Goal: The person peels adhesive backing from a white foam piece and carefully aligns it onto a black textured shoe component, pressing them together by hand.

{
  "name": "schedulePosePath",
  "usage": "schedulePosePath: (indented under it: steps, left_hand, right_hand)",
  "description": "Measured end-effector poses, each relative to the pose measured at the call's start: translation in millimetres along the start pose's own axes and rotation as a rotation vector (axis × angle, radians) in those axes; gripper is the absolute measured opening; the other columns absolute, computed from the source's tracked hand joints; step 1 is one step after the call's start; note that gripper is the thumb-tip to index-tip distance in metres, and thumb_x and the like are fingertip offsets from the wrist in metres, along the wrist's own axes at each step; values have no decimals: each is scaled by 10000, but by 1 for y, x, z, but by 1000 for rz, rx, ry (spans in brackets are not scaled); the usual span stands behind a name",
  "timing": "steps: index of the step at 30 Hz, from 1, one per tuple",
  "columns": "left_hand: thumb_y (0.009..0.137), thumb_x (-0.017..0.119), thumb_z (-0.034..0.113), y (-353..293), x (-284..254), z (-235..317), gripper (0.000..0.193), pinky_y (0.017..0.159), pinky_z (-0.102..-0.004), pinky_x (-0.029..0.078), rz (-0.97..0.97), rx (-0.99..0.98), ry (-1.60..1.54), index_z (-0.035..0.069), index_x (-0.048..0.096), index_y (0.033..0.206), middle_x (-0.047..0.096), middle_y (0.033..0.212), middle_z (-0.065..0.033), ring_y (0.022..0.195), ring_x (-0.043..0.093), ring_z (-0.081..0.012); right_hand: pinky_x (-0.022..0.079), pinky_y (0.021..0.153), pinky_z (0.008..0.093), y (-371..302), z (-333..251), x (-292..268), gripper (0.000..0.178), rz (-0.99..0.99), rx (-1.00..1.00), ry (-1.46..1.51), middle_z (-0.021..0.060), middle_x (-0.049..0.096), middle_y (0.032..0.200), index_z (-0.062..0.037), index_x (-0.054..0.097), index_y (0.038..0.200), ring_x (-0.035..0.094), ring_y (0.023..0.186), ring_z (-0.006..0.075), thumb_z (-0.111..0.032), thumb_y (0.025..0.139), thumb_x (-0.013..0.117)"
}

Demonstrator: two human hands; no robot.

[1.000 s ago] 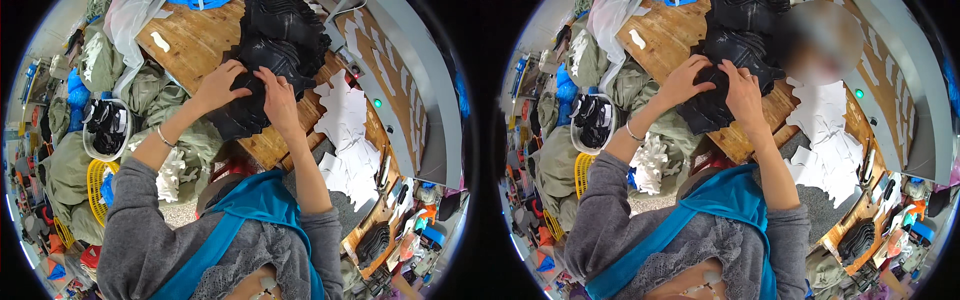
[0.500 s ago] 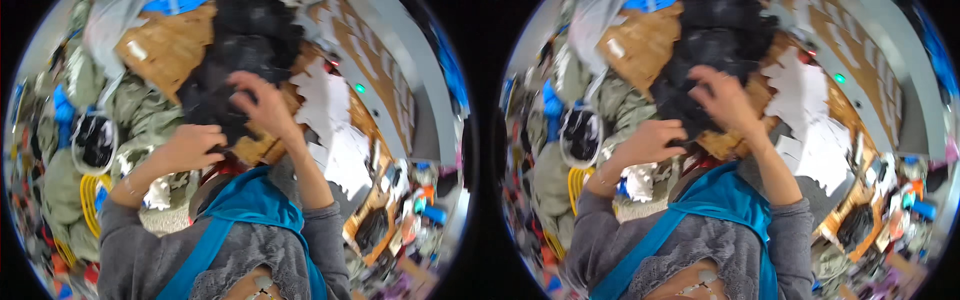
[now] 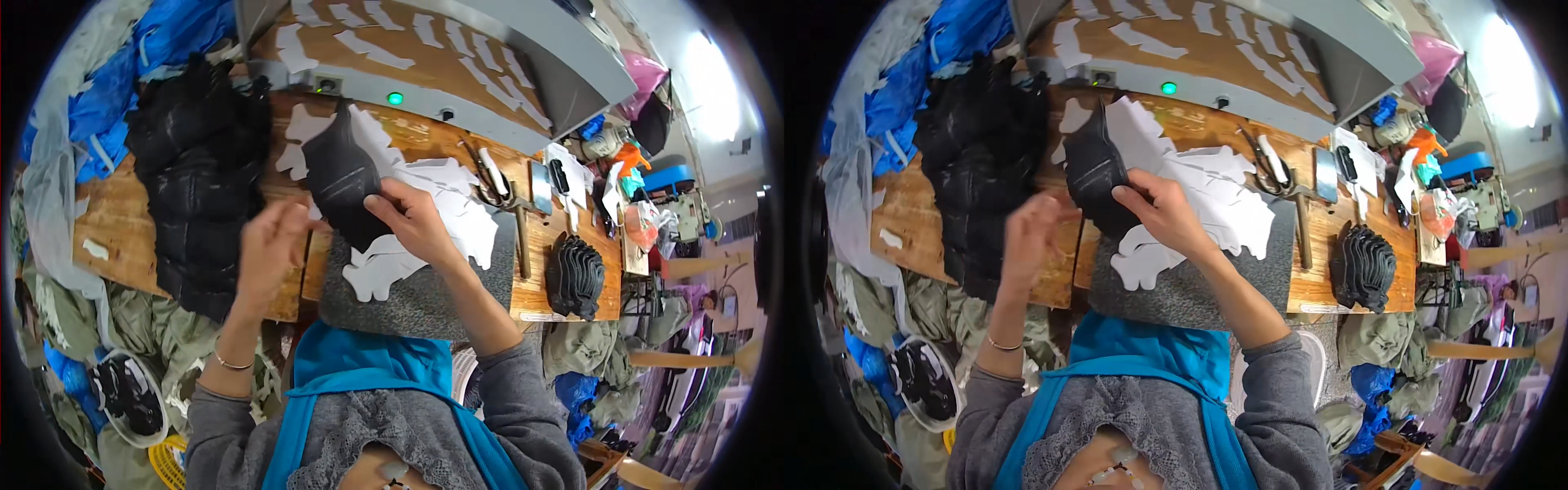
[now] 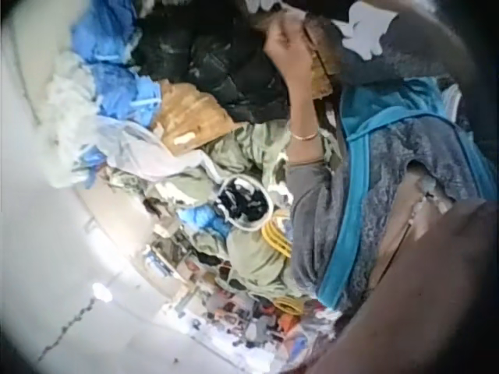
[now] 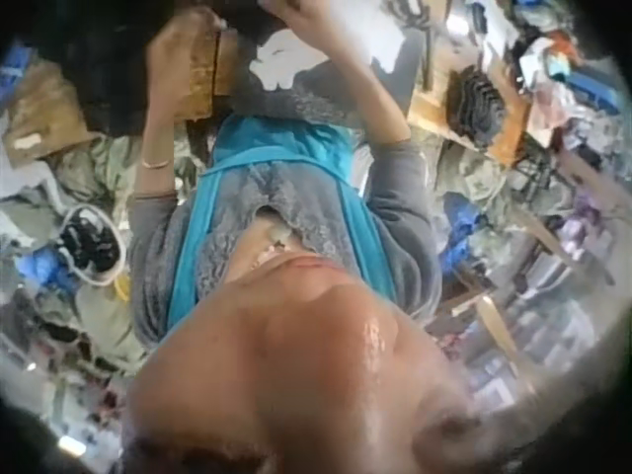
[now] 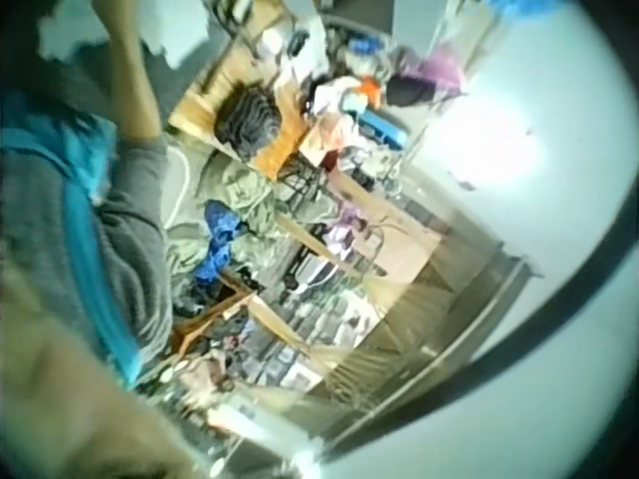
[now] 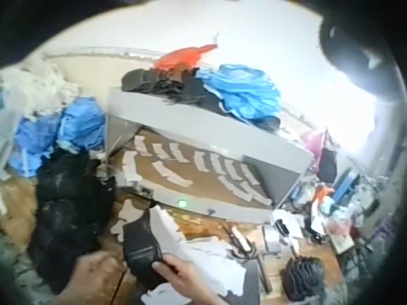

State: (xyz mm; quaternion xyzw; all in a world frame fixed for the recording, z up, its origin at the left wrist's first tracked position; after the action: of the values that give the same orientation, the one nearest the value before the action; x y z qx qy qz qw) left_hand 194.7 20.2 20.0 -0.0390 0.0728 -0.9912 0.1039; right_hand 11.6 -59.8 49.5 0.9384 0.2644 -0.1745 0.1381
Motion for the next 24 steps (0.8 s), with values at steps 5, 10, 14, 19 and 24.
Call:
schedulePosePath:
  steps: [5,10,14,19,24]
  left_hand:
    - [875,605,291,21,63,-25,199,440,-166,358,-185,-312,-615,118,594,970,599,844,48,630,507,-21]
    - [844,652,239,39,77,-26,156,455,-172,387,-113,-372,-674,122,576,913,583,829,60,637,511,-12]
    - [863,620,176,47,67,-11,88,501,-193,505,-48,-319,-580,116,562,834,543,732,72,558,525,-27]
    - [917,530,177,54,87,-8,176,715,-314,579,-69,-310,-716,102,552,760,506,686,79,645,596,-55]
    - [921,525,193,66,107,-16,253,755,-408,565,-149,-359,-657,112,474,687,478,723,48,669,566,-64]
  right_hand:
    - [338,471,319,-9,19,-12,187,-17,74,-111,79,443,555,21,538,797,362,529,109,-142,854,612]
    - [413,524,262,-2,55,-42,162,-126,93,-74,56,555,607,14,589,839,475,543,100,-142,841,630]
    - [512,685,284,39,122,-165,134,-39,90,-103,61,628,877,15,613,931,646,751,178,-39,882,502]
    - [508,710,316,99,174,-360,240,562,152,-947,124,676,850,-49,654,957,663,816,224,-230,808,606]
    - [490,797,342,130,226,-408,390,549,310,-926,145,663,905,-78,655,955,632,901,279,-392,724,672]
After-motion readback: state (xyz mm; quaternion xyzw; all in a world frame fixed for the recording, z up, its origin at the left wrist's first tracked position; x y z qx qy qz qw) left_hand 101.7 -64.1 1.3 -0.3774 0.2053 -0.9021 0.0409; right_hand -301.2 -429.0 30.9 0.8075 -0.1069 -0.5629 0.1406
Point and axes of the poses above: each hand's wrist, its own y-axis towards the middle knuckle, its own x-axis out of the palm, z = x × y, the point moved 4 cm from there along y, towards the middle knuckle
